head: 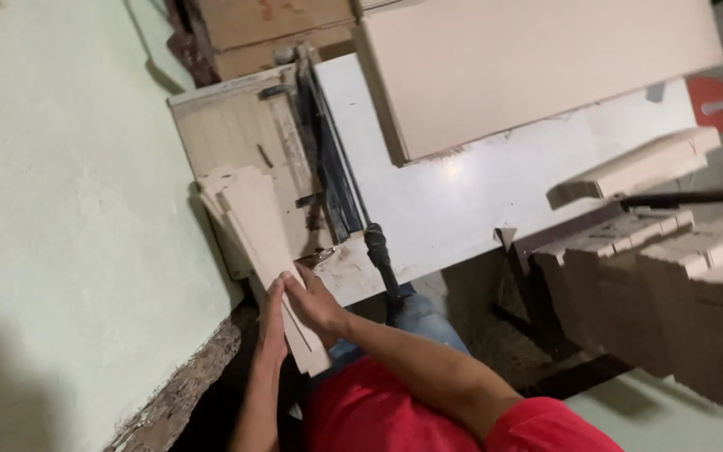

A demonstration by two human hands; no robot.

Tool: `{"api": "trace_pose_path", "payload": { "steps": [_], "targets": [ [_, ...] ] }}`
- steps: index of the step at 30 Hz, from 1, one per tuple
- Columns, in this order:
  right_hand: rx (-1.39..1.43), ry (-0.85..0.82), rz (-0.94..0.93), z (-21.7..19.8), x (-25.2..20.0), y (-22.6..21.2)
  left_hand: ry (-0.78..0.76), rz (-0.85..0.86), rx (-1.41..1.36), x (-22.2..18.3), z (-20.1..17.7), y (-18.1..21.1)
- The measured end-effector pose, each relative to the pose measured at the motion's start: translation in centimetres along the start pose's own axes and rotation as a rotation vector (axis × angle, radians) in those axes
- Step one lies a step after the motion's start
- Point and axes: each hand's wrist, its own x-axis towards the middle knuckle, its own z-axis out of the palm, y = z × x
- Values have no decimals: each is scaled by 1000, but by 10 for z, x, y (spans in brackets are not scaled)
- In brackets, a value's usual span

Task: Using a manual guillotine paper cutter to slice paper sheets into uniform strips and then stacking the strips.

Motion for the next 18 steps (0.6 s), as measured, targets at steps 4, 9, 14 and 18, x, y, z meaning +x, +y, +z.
{"api": "trace_pose_path", "payload": {
  "steps": [4, 9, 14, 18],
  "targets": [
    [-60, 15, -129, -12, -69, -43, -75, 251, -137, 23, -21, -60],
    [-167, 155, -678, -54, -148, -53, -206, 615, -247, -8, -13, -89],
    [-353, 247, -1101, -138, -183, -32, -236, 1552, 960, 95, -39, -199],
    [-243, 168, -1016, -221, -178, 4, -273, 865, 644, -18, 128, -89]
  ]
}}
